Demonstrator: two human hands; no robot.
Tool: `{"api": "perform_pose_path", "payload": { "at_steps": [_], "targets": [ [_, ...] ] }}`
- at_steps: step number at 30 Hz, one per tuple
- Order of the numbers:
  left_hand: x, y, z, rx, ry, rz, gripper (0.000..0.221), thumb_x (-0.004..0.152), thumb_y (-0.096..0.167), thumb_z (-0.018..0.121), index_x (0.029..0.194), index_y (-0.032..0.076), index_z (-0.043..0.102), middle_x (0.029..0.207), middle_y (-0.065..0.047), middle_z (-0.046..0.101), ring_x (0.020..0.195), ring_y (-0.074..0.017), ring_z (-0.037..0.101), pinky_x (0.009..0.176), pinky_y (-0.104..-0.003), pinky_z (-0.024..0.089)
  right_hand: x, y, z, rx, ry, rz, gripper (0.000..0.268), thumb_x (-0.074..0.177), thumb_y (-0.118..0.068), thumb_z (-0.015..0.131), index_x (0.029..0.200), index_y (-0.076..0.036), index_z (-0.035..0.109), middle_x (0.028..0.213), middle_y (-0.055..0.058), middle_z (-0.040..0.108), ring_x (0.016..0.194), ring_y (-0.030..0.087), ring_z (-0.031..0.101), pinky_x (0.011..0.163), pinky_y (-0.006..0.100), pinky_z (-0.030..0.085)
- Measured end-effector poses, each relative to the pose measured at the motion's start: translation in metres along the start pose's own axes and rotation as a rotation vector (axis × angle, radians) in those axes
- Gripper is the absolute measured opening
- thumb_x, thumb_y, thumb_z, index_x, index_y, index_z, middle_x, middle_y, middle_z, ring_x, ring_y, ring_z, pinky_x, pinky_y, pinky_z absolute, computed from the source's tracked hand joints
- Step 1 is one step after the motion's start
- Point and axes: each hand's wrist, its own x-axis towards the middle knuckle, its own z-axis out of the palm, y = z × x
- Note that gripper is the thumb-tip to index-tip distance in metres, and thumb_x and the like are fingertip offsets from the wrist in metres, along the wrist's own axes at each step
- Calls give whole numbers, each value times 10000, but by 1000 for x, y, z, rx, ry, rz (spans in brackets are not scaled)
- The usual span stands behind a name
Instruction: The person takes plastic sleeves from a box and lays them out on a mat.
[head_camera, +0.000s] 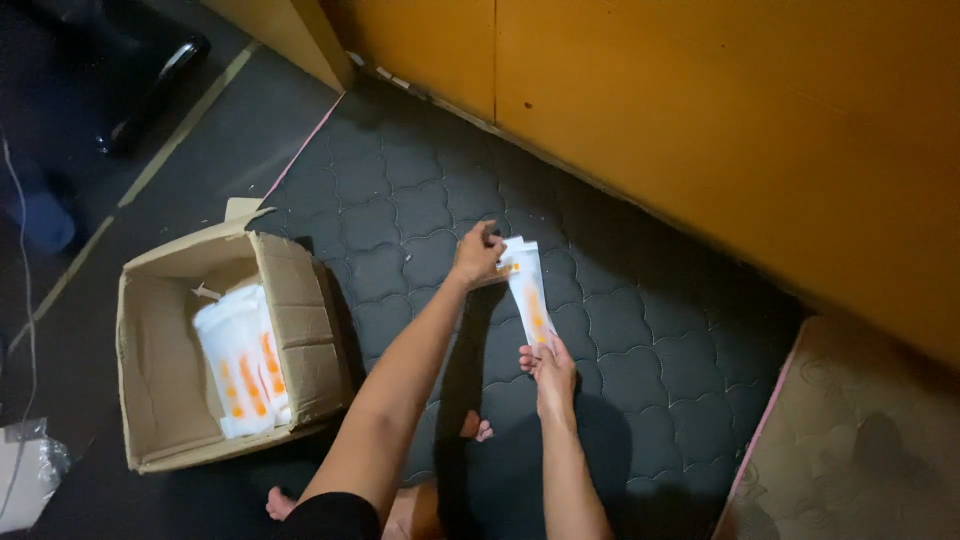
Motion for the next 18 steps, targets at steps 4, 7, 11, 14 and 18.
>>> {"api": "perform_pose_path", "payload": {
  "at_steps": [4,7,11,14,18],
  "targets": [
    [-60,31,-29,259,-89,54,733,865,232,770,1523,94,479,1340,-175,685,1299,-402,604,1115,-569,464,-2,0,0,-9,4,19,521,1064,-87,424,1575,-111,328,964,232,749,685,182,728,614,249,601],
    [-56,1,-21,727,-54,404,723,761,346,876,1381,93,604,1227,-132,683,1149,-359,650,954,-503,552,-7,-4,2,-23,10,29,549,1053,-91,453,1585,-101,318,966,235,750,677,171,714,615,248,601],
    [-46,-37,-8,995,197,612,325,755,305,839,1014,141,731,997,-29,663,970,-268,661,779,-402,563,-3,-1,1,-46,28,22,529,1057,-99,466,1573,-125,352,962,222,757,665,164,717,602,241,603],
    [-50,-42,-13,1027,309,626,178,774,312,789,878,175,740,883,13,666,888,-211,680,689,-343,568,-4,-3,1,-64,45,7,525,1044,-96,498,1554,-120,376,952,235,763,650,172,723,584,243,602],
    [-51,-51,-29,860,215,425,137,837,281,749,912,168,734,920,-8,660,928,-238,691,728,-368,615,-17,-12,6,-136,55,-31,498,1016,-81,554,1505,-98,455,898,220,773,605,149,714,545,225,580]
  ]
}}
